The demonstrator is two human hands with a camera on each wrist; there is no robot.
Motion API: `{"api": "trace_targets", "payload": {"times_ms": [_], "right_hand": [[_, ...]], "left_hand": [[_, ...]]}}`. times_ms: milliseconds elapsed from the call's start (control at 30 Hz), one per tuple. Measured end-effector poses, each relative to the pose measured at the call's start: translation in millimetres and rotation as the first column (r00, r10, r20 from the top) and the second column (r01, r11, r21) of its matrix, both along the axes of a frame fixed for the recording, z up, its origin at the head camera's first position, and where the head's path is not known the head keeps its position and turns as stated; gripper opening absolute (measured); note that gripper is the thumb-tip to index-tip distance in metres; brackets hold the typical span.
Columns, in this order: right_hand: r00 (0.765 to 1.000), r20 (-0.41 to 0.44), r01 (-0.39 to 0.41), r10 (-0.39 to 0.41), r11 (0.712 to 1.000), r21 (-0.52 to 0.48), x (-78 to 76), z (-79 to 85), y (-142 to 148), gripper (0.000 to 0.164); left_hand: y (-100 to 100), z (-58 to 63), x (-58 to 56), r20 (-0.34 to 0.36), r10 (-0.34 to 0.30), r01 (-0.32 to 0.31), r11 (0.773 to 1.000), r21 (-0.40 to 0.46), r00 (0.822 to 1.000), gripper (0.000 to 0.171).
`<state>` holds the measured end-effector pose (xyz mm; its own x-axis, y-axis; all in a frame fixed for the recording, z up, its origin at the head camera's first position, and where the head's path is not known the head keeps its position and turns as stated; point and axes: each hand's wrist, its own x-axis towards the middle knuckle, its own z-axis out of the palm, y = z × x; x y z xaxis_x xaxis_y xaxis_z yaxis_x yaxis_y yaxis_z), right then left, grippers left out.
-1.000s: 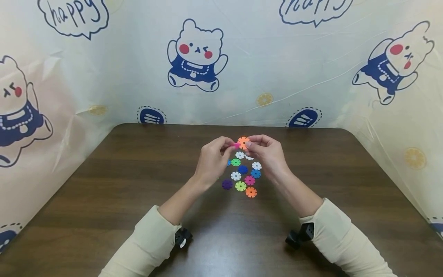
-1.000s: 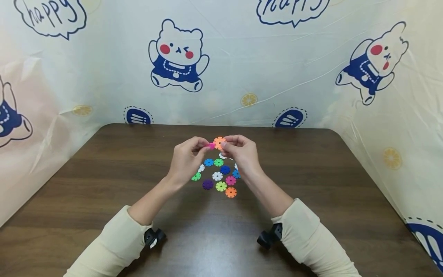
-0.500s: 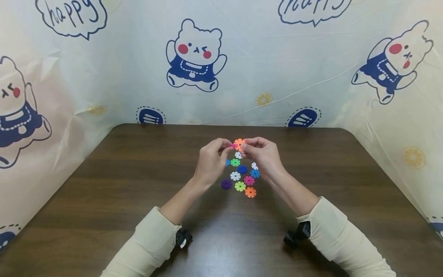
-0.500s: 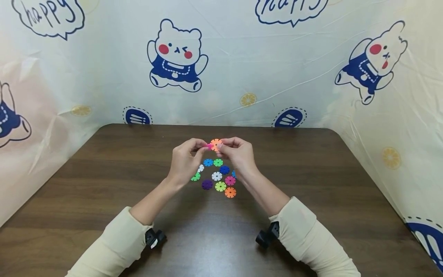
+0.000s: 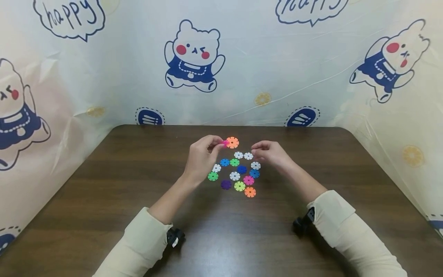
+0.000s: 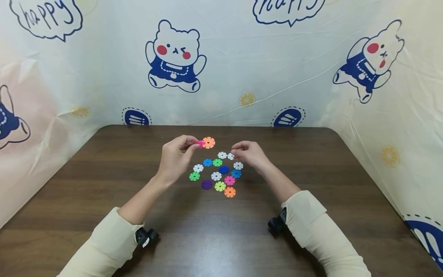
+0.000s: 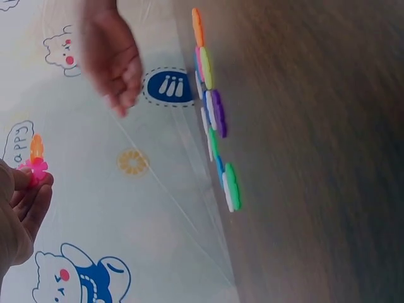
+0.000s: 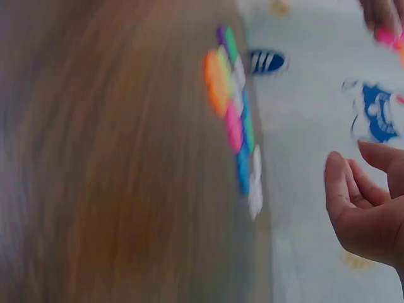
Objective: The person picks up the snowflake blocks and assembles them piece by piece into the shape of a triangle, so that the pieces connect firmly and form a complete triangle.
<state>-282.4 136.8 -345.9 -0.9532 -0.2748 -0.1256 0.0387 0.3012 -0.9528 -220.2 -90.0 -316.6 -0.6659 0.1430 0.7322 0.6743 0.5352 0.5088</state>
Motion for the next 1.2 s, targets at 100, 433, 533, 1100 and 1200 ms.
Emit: {"api": "trace_targets", "payload": {"times_ms": [100, 433, 533, 1100, 1200], "right_hand": [[0.999, 0.007, -0.037, 0.036, 0.992, 0.122, -11.6, -8.0, 8, 0.034], [0.982, -0.063, -0.127, 0.177, 0.872, 0.473, -31.9, -26.1, 16, 0.027], [0.975, -0.075, -0.142, 0.210, 0.844, 0.518, -33.3, -30.1, 14, 0.027], [0.956, -0.109, -0.158, 0.274, 0.788, 0.594, -34.0, -37.6, 8, 0.021], [0.952, -0.128, -0.152, 0.279, 0.789, 0.595, -33.9, -38.0, 9, 0.020]], "left_hand": [[-4, 0.8, -1.2, -0.002, 0.006, -0.006, 1.000, 0.010, 1.000, 0.009], [-9, 0.9, -2.1, 0.026, 0.028, -0.029, 1.000, 0.013, 0.999, 0.010], [-11, 1.1, -1.9, 0.034, 0.030, -0.031, 0.999, 0.019, 0.999, 0.010], [-14, -0.1, -2.6, 0.038, 0.040, -0.041, 0.999, 0.031, 0.998, 0.011], [-13, 0.3, -2.8, 0.040, 0.035, -0.037, 0.999, 0.034, 0.999, 0.011]]}}
